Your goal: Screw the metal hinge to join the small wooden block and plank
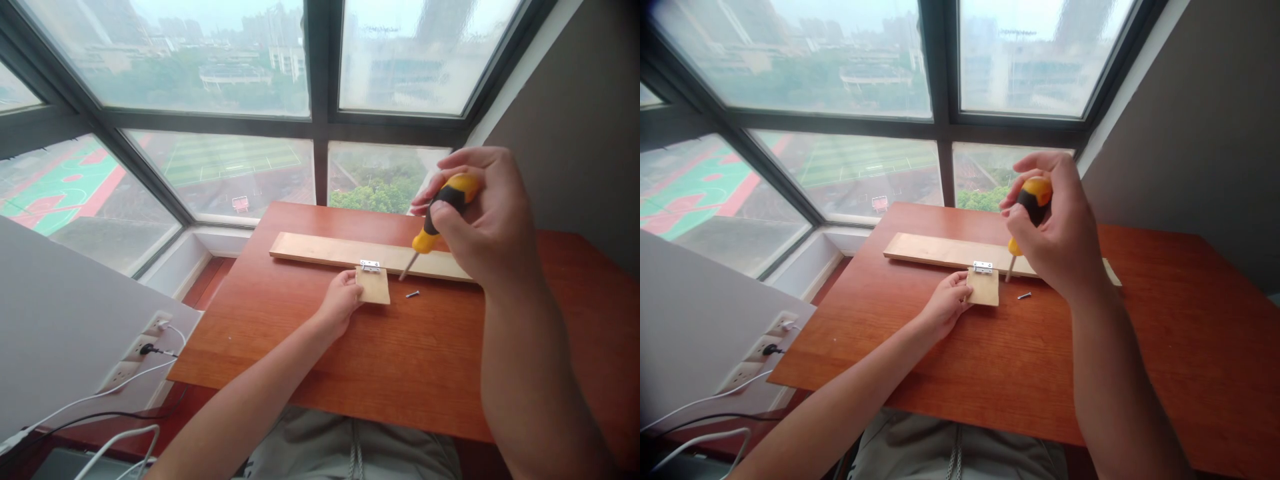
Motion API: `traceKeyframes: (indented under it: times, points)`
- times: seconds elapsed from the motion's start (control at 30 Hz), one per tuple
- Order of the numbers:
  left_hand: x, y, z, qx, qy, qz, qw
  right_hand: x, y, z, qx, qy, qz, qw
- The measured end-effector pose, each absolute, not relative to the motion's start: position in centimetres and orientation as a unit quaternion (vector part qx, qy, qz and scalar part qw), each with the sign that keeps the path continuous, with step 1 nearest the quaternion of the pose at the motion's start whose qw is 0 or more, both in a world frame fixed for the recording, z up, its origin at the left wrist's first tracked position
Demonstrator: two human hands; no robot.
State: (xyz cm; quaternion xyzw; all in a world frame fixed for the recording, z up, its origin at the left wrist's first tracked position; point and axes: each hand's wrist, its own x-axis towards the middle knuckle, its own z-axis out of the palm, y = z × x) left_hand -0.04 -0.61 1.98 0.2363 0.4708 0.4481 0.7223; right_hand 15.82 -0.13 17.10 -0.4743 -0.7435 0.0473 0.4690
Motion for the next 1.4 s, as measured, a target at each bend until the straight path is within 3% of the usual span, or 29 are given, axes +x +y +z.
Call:
traceKeyframes:
  times: [0.1, 0.17, 0.43, 0.57, 0.8, 1.4]
  points:
    - [0.0, -0.6, 1.9, 0.234, 0.468, 0.451, 0.723, 15.0, 0.4, 16.5, -0.446, -0.745, 0.095, 0.486]
    - [0.0, -0.5, 1.8, 0.231, 0.466, 0.452, 0.724, 14.4, 0.9, 15.9, -0.449, -0.766, 0.103, 0.448]
    - [0.0, -0.6, 1.8, 0.221, 0.455, 0.457, 0.731, 12.6, 4.1, 11.1, -0.592, -0.799, 0.046, 0.096]
    - [-0.1, -0.6, 1.6, 0.224, 0.450, 0.459, 0.733, 11.9, 4.8, 9.5, -0.613, -0.790, 0.031, 0.003]
    - [-0.2, -0.5, 1.2, 0.245, 0.457, 0.451, 0.727, 11.9, 4.9, 8.6, -0.577, -0.813, 0.072, -0.035]
    - [-0.1, -0.5, 1.3, 0.252, 0.455, 0.453, 0.724, 12.1, 4.9, 8.2, -0.577, -0.814, 0.057, -0.024]
